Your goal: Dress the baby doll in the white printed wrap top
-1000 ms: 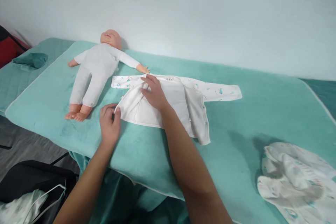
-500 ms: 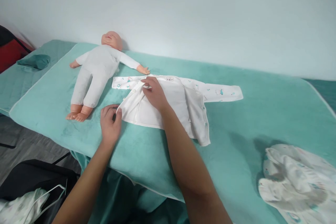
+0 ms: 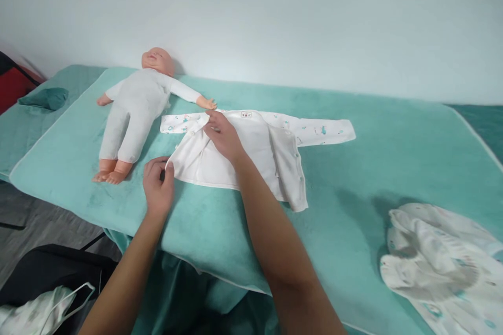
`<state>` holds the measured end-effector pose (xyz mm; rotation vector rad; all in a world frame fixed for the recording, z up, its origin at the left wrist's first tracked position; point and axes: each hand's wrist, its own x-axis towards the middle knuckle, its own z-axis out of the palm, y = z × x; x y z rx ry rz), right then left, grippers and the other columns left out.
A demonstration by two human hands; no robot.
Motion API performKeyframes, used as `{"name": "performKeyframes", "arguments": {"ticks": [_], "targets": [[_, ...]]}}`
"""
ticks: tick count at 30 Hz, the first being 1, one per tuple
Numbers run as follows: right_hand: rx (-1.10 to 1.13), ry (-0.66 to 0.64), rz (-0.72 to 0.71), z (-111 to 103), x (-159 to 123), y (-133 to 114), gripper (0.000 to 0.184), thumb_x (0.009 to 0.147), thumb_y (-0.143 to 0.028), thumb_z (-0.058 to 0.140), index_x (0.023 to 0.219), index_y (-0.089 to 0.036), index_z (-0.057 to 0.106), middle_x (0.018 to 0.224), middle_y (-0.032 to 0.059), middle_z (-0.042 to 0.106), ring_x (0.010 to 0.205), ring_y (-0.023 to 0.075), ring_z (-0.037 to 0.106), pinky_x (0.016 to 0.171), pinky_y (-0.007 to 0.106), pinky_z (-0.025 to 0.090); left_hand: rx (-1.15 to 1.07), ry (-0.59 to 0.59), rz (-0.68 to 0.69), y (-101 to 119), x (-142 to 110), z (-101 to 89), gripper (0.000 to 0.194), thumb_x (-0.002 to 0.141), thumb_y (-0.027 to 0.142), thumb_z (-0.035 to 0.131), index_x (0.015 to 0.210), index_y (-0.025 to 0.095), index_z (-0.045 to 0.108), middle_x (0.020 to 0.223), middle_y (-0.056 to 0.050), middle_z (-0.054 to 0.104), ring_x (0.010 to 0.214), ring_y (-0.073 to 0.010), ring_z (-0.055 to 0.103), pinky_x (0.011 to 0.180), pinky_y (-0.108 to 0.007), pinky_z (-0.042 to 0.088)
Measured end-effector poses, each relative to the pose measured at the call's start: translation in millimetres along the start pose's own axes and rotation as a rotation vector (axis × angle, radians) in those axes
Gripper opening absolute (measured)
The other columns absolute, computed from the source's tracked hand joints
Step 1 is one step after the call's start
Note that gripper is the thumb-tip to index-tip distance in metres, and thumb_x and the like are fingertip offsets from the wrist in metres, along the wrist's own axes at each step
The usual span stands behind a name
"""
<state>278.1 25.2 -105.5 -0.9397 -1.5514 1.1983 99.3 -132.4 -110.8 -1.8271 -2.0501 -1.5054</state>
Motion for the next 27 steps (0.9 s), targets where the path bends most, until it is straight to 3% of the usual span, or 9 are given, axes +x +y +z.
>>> {"name": "performKeyframes", "arguments": {"ticks": [3,6,11,15,19,21,23,27], "targets": [[0.094,-0.048,-0.031,2.0,-1.1,-2.2,0.058,0.083,-0.041,0.07,0.138,-0.032,0.054,0.143,0.0067,0.062,0.135,0.0266,0.06,0.111,0.046,0.051,0.02,-0.008,-0.012,1.0,0.1,0.1,0.022,0.099,0.027,0.056,0.077,0.023,0.056,0.1,-0.007,0.07,0.101,-0.0225,0.063,0.093,-0.039,0.048],[0.094,-0.074,-0.026,4.3,-2.2,-1.5,0.062,0.083,-0.043,0.071,0.141,-0.033,0.051,0.146,0.007,0.062,0.139,0.0277,0.057,0.111,0.048,0.051,0.05,-0.004,-0.019,0.8,-0.3,0.7,0.023,0.097,0.025,0.056,0.074,0.023,0.054,0.1,-0.008,0.07,0.102,-0.0235,0.062,0.094,-0.04,0.048],[-0.047,0.038,-0.051,3.3,-1.8,0.6,0.038,0.085,-0.035,0.064,0.122,-0.027,0.059,0.132,0.0089,0.068,0.123,0.0264,0.067,0.105,0.047,0.055,0.084,0.013,-0.03,-0.3,-1.1,1.6,0.021,0.098,0.027,0.055,0.077,0.023,0.054,0.104,-0.008,0.07,0.104,-0.0237,0.061,0.096,-0.041,0.047],[-0.188,0.078,-0.096,0.6,-2.5,-5.4,0.021,0.086,-0.027,0.055,0.104,-0.025,0.065,0.131,0.009,0.066,0.116,0.0243,0.066,0.095,0.043,0.059,0.086,0.014,-0.027,-1.0,-1.9,2.6,0.017,0.099,0.028,0.055,0.083,0.023,0.055,0.108,-0.01,0.068,0.108,-0.0248,0.06,0.098,-0.043,0.047],[-0.274,-0.005,-0.152,-0.5,-3.2,-8.3,0.041,0.088,-0.026,0.053,0.127,-0.027,0.066,0.15,0.0098,0.054,0.123,0.0247,0.063,0.095,0.042,0.059,0.06,0.031,-0.048,-2.2,-3.1,3.9,0.002,0.096,0.024,0.056,0.096,0.022,0.057,0.113,-0.011,0.067,0.113,-0.026,0.06,0.099,-0.044,0.048],[-0.338,-0.077,-0.162,-1.0,-3.3,-6.4,0.053,0.089,-0.027,0.054,0.141,-0.028,0.059,0.159,0.0084,0.048,0.138,0.0267,0.054,0.105,0.045,0.055,0.039,0.034,-0.059,-2.7,-3.6,4.1,0.011,0.094,0.02,0.056,0.106,0.022,0.058,0.116,-0.012,0.066,0.115,-0.0263,0.06,0.098,-0.044,0.049],[-0.421,-0.142,-0.176,-1.3,-3.4,-3.4,0.059,0.09,-0.03,0.057,0.148,-0.028,0.054,0.165,0.007,0.043,0.15,0.0278,0.041,0.119,0.05,0.045,0.027,0.038,-0.056,-3.0,-3.8,3.8,0.023,0.092,0.016,0.054,0.115,0.02,0.058,0.12,-0.013,0.065,0.117,-0.0266,0.06,0.097,-0.043,0.05],[-0.562,-0.213,-0.178,0.1,-4.8,-0.1,0.057,0.096,-0.036,0.057,0.151,-0.024,0.053,0.167,0.0086,0.041,0.157,0.0268,0.032,0.13,0.049,0.027,0.06,0.018,0.002,-3.6,-3.4,3.0,0.028,0.091,0.01,0.051,0.115,0.019,0.064,0.124,-0.014,0.065,0.121,-0.0268,0.059,0.104,-0.045,0.048]]}}
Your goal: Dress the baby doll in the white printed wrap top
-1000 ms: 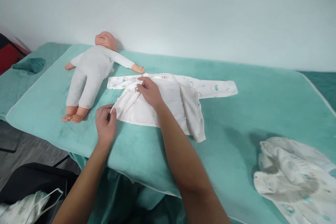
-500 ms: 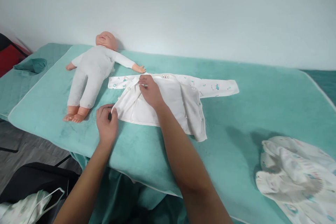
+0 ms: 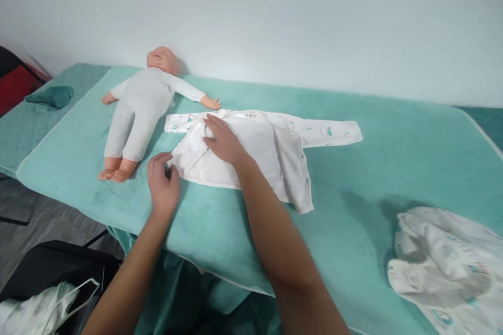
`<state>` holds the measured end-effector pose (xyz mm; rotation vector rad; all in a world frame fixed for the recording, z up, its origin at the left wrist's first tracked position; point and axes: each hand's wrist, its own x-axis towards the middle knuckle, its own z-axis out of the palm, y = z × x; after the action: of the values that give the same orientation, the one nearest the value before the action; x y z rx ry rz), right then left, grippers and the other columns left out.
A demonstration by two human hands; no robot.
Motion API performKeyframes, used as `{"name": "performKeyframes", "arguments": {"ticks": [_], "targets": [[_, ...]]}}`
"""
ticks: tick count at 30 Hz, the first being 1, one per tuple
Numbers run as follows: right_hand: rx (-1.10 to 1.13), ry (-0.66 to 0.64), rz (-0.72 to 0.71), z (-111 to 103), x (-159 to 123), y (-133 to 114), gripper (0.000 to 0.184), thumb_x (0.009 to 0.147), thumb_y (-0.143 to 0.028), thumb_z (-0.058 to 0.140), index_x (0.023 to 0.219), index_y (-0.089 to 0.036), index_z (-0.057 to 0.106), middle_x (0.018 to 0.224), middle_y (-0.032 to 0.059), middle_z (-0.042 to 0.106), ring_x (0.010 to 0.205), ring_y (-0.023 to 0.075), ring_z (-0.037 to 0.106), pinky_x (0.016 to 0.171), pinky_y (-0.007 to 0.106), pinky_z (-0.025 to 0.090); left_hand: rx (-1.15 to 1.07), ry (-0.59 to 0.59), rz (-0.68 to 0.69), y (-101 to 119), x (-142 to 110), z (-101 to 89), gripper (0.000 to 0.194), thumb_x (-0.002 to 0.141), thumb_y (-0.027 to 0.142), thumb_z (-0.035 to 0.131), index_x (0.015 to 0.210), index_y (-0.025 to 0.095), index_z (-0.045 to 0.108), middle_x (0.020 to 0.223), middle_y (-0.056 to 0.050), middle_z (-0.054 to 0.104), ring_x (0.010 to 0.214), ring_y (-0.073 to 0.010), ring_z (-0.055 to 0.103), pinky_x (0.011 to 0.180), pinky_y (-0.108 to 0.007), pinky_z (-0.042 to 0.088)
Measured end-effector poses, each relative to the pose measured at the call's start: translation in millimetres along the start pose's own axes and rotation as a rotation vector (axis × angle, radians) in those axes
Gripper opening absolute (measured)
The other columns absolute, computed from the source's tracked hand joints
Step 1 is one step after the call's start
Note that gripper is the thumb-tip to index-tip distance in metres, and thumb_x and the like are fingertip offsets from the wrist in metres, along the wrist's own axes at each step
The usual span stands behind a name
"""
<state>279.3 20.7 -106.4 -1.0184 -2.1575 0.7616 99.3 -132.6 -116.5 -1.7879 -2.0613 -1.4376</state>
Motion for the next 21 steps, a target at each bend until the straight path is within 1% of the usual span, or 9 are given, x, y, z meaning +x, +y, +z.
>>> {"name": "performKeyframes", "arguments": {"ticks": [2,5,9,12,14,16,18,20,21], "targets": [[-0.093,-0.045,0.003,1.4,-1.0,-2.9,0.055,0.1,-0.039,0.053,0.153,-0.023,0.052,0.167,0.0103,0.04,0.158,0.0274,0.03,0.131,0.052,0.023,0.024,-0.019,0.04,-0.6,0.3,0.2,0.025,0.091,0.01,0.052,0.108,0.019,0.068,0.122,-0.013,0.068,0.118,-0.0267,0.06,0.106,-0.046,0.047],[-0.26,-0.083,0.009,4.0,-2.9,-9.8,0.056,0.104,-0.044,0.046,0.155,-0.022,0.048,0.169,0.0116,0.036,0.16,0.031,0.026,0.129,0.061,0.016,0.045,-0.052,0.076,-0.9,0.4,0.7,0.024,0.092,0.009,0.053,0.102,0.021,0.071,0.115,-0.01,0.073,0.112,-0.027,0.061,0.104,-0.047,0.046],[-0.378,-0.092,-0.005,10.2,-2.0,-13.1,0.057,0.107,-0.051,0.037,0.157,-0.024,0.045,0.17,0.0112,0.034,0.16,0.0319,0.026,0.127,0.065,0.013,0.112,-0.065,0.009,1.7,-0.6,0.1,0.024,0.092,0.012,0.054,0.104,0.022,0.072,0.111,-0.009,0.076,0.113,-0.0301,0.06,0.1,-0.049,0.044],[-0.426,-0.05,0.005,17.9,6.7,-9.8,0.056,0.107,-0.052,0.035,0.154,-0.024,0.048,0.166,0.0122,0.042,0.154,0.033,0.035,0.125,0.066,0.016,0.169,-0.093,-0.028,3.4,-2.2,1.2,0.019,0.091,0.014,0.057,0.101,0.02,0.072,0.104,-0.009,0.076,0.107,-0.0321,0.06,0.093,-0.048,0.043],[-0.468,0.0,0.029,23.7,16.5,-8.1,0.054,0.107,-0.051,0.036,0.15,-0.022,0.053,0.159,0.0144,0.051,0.145,0.0351,0.045,0.123,0.066,0.02,0.184,-0.103,-0.039,3.8,-3.7,2.4,0.018,0.09,0.014,0.058,0.099,0.02,0.072,0.1,-0.01,0.075,0.103,-0.0325,0.06,0.089,-0.048,0.043],[-0.521,0.049,0.06,28.6,27.5,-8.2,0.053,0.105,-0.052,0.041,0.143,-0.02,0.058,0.151,0.0173,0.057,0.135,0.0374,0.051,0.119,0.063,0.027,0.167,-0.097,-0.039,4.8,-5.2,-0.7,0.018,0.09,0.014,0.056,0.098,0.02,0.071,0.098,-0.01,0.074,0.102,-0.0324,0.06,0.088,-0.048,0.044],[-0.566,0.081,0.104,30.9,37.0,-10.3,0.05,0.103,-0.051,0.044,0.135,-0.018,0.063,0.144,0.0197,0.061,0.129,0.0392,0.053,0.114,0.061,0.034,0.097,-0.1,0.026,6.6,-5.7,-14.0,0.02,0.091,0.013,0.054,0.098,0.021,0.071,0.097,-0.009,0.074,0.101,-0.0305,0.061,0.088,-0.047,0.046],[-0.615,0.106,0.134,30.1,43.7,-14.1,0.045,0.103,-0.048,0.045,0.128,-0.017,0.066,0.137,0.0213,0.063,0.125,0.0405,0.054,0.11,0.062,0.035,0.006,-0.08,0.154,7.7,-3.1,-40.1,0.023,0.091,0.012,0.053,0.101,0.023,0.07,0.099,-0.008,0.074,0.1,-0.0277,0.064,0.09,-0.046,0.049],[-0.641,0.113,0.133,28.6,46.3,-16.5,0.043,0.102,-0.046,0.045,0.127,-0.017,0.066,0.135,0.0221,0.063,0.124,0.041,0.053,0.11,0.064,0.034,-0.024,-0.045,0.216,6.7,0.1,-56.8,0.023,0.091,0.013,0.055,0.103,0.025,0.07,0.101,-0.008,0.073,0.101,-0.0268,0.065,0.092,-0.046,0.05]]}}
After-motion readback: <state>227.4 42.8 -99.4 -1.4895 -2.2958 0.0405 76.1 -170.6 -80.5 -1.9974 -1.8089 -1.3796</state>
